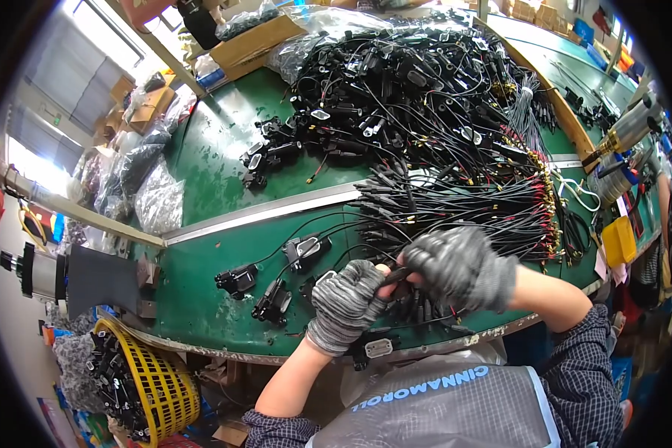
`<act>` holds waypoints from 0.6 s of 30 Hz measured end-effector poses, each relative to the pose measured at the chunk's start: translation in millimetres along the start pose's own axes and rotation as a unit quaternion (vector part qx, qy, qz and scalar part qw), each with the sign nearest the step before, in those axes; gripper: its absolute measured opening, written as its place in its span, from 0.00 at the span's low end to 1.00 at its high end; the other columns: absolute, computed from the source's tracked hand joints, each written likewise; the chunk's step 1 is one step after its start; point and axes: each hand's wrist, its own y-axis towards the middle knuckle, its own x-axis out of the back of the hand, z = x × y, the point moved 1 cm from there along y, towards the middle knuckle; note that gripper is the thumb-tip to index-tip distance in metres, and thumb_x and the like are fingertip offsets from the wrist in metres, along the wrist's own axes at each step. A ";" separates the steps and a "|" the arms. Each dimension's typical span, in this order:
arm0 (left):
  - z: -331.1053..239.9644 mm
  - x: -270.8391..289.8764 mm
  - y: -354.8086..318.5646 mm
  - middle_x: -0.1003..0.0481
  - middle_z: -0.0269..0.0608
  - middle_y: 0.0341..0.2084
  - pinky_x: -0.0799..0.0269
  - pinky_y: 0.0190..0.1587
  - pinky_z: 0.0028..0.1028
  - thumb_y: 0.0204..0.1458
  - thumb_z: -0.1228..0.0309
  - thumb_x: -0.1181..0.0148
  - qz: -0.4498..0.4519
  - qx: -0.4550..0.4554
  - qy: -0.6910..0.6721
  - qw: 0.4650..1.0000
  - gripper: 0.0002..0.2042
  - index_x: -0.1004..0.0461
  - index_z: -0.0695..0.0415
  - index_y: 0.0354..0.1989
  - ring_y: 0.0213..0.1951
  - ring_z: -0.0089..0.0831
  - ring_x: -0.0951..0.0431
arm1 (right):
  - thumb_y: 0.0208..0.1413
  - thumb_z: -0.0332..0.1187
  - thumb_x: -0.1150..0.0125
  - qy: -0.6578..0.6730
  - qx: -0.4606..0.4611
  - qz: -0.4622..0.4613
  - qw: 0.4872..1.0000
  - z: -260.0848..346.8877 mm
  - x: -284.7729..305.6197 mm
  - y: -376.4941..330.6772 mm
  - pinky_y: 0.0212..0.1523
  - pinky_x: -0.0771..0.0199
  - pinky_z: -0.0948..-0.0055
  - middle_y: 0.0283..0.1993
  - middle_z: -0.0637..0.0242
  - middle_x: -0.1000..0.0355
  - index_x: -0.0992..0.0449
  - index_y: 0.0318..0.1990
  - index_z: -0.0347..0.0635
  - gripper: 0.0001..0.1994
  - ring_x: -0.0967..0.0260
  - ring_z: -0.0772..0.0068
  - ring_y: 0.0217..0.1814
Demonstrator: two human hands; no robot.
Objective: Assembling and organizing bundles of electrical wire harnesses at a manual workstation.
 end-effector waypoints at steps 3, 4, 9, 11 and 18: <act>18.2 9.3 -6.5 0.27 0.40 0.26 0.31 0.28 0.29 0.42 0.69 0.40 -0.052 0.118 -0.123 0.984 0.10 0.27 0.55 0.34 0.25 0.38 0.27 | 0.49 0.37 0.48 -0.010 -0.089 -0.039 0.995 -23.6 39.5 -22.8 0.30 0.29 0.68 0.34 0.64 0.29 0.30 0.32 0.43 0.09 0.31 0.66 0.34; 20.1 11.8 -7.0 0.27 0.40 0.26 0.31 0.28 0.29 0.42 0.69 0.40 -0.054 0.121 -0.122 0.984 0.10 0.27 0.55 0.34 0.25 0.38 0.27 | 0.48 0.37 0.47 -0.026 -0.172 0.000 0.985 -24.1 54.6 -28.4 0.31 0.29 0.68 0.35 0.63 0.29 0.30 0.32 0.43 0.09 0.31 0.65 0.35; 5.5 5.4 12.1 0.27 0.41 0.26 0.31 0.27 0.29 0.44 0.68 0.42 -0.002 0.105 -0.120 0.987 0.09 0.27 0.57 0.33 0.26 0.37 0.26 | 0.44 0.38 0.44 -0.210 -0.146 0.082 0.963 -39.2 21.2 -46.1 0.34 0.31 0.67 0.36 0.64 0.30 0.29 0.32 0.43 0.10 0.32 0.64 0.37; -4.6 0.3 17.9 0.28 0.42 0.26 0.31 0.31 0.28 0.43 0.71 0.42 0.055 0.106 -0.103 0.987 0.08 0.28 0.59 0.33 0.28 0.36 0.26 | 0.37 0.44 0.41 -0.136 -0.041 -0.111 0.984 -19.3 12.4 -20.0 0.42 0.35 0.62 0.40 0.62 0.33 0.29 0.34 0.43 0.18 0.35 0.60 0.42; -1.9 0.3 13.2 0.28 0.42 0.26 0.30 0.30 0.27 0.43 0.70 0.42 0.038 0.109 -0.100 0.988 0.09 0.27 0.59 0.34 0.27 0.36 0.26 | 0.40 0.42 0.43 0.044 -0.067 -0.092 0.993 -3.6 -20.5 7.9 0.41 0.36 0.62 0.34 0.65 0.32 0.29 0.32 0.45 0.14 0.35 0.62 0.39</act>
